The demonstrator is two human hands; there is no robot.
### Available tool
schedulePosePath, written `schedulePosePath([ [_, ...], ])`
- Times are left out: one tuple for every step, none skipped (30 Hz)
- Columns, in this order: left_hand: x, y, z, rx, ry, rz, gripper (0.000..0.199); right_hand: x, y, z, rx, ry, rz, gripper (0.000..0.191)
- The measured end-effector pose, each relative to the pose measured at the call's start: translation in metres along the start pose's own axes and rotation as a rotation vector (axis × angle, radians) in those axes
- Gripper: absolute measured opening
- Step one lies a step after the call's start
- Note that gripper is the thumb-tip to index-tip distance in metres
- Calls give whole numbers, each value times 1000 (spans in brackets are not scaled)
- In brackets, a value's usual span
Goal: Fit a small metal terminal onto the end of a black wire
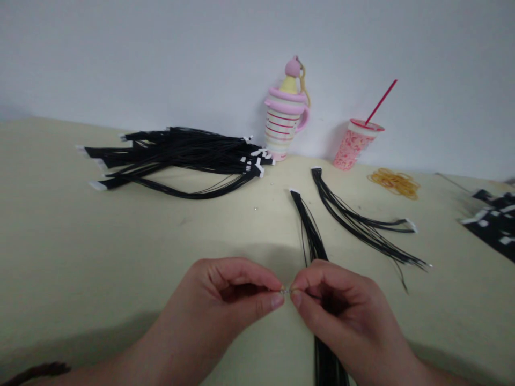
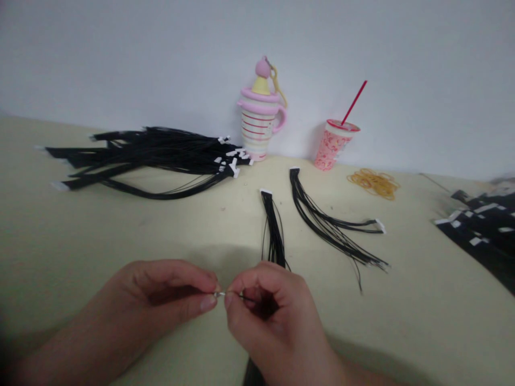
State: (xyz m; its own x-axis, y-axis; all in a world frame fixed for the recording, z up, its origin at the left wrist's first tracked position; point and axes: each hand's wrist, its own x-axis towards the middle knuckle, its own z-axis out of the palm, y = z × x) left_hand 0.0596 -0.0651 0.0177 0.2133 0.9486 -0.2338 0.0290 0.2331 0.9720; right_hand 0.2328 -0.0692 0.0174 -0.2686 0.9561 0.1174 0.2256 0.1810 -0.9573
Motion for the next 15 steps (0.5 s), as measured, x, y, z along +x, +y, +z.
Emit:
schedulePosePath([
  [0, 0, 0, -3, 0, -7, 5, 0, 0, 0, 1, -4, -1, 10],
  [0, 1, 1, -6, -1, -12, 5, 0, 0, 0, 5, -9, 2, 10],
  [0, 1, 1, -8, -3, -17, 5, -1, 0, 0, 10, -18, 10, 10],
  [0, 1, 2, -8, -3, -18, 4, -1, 0, 0, 15, -24, 19, 10],
  [1, 1, 2, -7, -4, -16, 4, -1, 0, -1, 19, -31, 30, 9],
  [1, 1, 2, -5, -6, -11, 4, -1, 0, -1, 19, -34, 38, 9],
  [0, 0, 2, -2, -6, -6, 4, -1, 0, -1, 17, -35, 42, 9],
  [0, 0, 1, 2, -8, 0, 4, -1, 0, -1, 16, -34, 42, 10],
  [0, -1, 1, 2, -10, 10, 4, -1, 0, 0, 15, -31, 41, 9],
  [0, -1, 1, 1, -15, 20, 4, -1, 0, 0, 14, -27, 38, 9],
  [0, -2, 1, -2, -20, 25, 4, -1, 0, 0, 12, -25, 33, 9],
  [1, -2, 0, -6, -21, 26, 4, -1, 0, 0, 10, -24, 26, 9],
  [1, -2, 0, -10, -23, 23, 5, -2, 0, 0, 6, -22, 17, 9],
  [1, -2, 0, -14, -23, 17, 4, -2, 0, 0, 2, -23, 5, 9],
  [1, -2, 0, -15, -23, 11, 4, -2, 1, 0, 1, -25, -10, 9],
])
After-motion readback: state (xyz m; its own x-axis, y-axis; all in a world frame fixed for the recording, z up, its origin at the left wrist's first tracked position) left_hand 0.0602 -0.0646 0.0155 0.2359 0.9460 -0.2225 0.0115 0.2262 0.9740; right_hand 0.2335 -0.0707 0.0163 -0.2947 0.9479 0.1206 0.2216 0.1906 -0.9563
